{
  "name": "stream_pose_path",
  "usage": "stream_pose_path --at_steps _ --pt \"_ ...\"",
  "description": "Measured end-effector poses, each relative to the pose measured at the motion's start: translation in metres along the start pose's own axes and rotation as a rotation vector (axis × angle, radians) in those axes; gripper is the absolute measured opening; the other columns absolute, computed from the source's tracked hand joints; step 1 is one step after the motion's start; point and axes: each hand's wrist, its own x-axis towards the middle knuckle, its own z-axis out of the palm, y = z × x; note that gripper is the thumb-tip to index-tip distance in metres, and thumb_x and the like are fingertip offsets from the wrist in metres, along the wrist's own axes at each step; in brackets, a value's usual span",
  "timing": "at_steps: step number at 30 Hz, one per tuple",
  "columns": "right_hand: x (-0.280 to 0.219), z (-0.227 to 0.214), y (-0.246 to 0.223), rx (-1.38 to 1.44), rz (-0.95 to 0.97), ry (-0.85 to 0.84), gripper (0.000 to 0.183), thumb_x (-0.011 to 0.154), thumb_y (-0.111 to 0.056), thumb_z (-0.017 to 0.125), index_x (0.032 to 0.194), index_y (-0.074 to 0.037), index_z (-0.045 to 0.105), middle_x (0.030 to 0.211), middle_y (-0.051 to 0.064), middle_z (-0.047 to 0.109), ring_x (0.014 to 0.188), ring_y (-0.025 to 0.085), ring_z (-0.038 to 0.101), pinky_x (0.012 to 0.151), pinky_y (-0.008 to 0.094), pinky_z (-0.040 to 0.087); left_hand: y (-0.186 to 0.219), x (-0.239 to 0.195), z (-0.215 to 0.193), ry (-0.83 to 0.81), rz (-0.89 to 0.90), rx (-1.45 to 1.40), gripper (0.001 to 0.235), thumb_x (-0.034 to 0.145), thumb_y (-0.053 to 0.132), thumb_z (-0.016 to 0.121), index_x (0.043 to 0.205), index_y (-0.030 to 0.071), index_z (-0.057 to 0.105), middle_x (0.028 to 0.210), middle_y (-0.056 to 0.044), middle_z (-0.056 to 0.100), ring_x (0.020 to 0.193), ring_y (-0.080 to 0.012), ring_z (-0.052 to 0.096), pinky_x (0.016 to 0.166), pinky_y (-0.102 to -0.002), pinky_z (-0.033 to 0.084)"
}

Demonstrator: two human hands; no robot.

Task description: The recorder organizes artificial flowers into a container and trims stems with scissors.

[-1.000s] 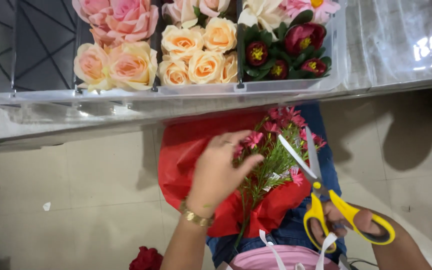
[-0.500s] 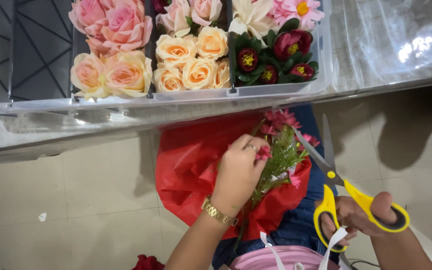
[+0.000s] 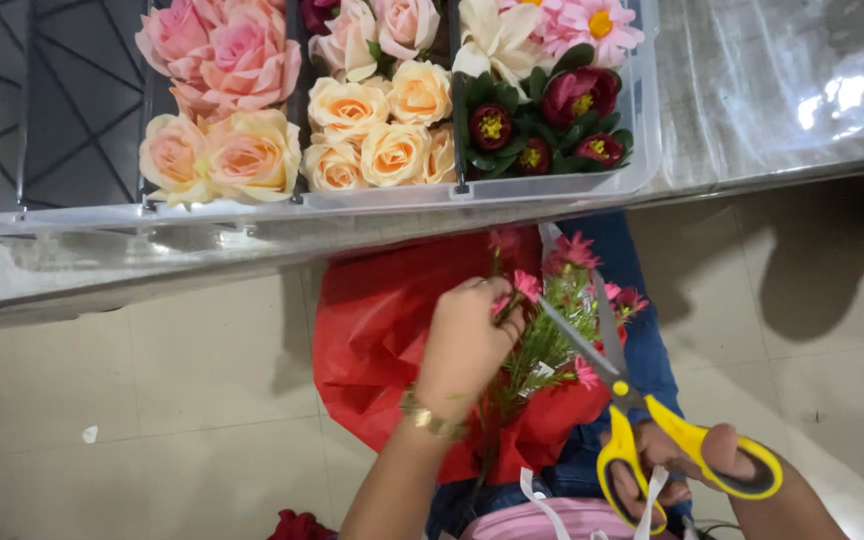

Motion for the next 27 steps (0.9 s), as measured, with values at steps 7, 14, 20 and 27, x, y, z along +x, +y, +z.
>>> stream_pose_path --at_steps 7,14,20,27 --pt "-0.006 -0.024 0.070 0.277 -0.047 -0.253 0.082 0.079 -0.087 0.050 0.088 -0.005 0.052 0.080 0.011 0.060 0.058 0.012 0.051 0.052 0.027 0.045 -0.017 -0.023 -0.035 -0.092 -0.345 -0.703 0.015 0.089 0.008 0.078 0.099 0.000 0.071 0.083 -0.002 0.069 0.068 -0.0046 0.059 0.060 -0.025 0.049" --pt "-0.006 -0.021 0.073 0.177 0.228 -0.155 0.091 0.079 -0.089 0.047 0.102 -0.002 0.057 0.085 0.009 0.062 0.066 0.012 0.057 0.057 0.025 0.046 -0.024 -0.041 -0.035 0.215 -0.294 -0.586 0.020 0.088 0.006 0.080 0.099 0.000 0.065 0.085 0.000 0.067 0.066 -0.0042 0.061 0.052 -0.022 0.051" --pt "-0.018 -0.021 0.069 0.072 0.449 -0.037 0.101 0.080 -0.091 0.044 0.114 0.002 0.061 0.090 0.008 0.064 0.074 0.012 0.062 0.062 0.024 0.047 -0.028 -0.051 -0.031 0.259 -0.390 -0.710 0.018 0.086 0.003 0.079 0.095 0.000 0.063 0.088 -0.001 0.067 0.072 -0.0055 0.066 0.053 -0.023 0.057" --pt "0.018 0.009 0.018 -0.088 0.327 -0.014 0.096 0.078 -0.090 0.041 0.111 -0.002 0.061 0.096 0.004 0.068 0.071 0.009 0.054 0.061 0.023 0.041 -0.028 -0.082 -0.029 0.086 -0.409 -0.912 0.016 0.084 -0.002 0.078 0.092 -0.001 0.064 0.098 -0.001 0.073 0.079 -0.0047 0.066 0.067 -0.023 0.058"
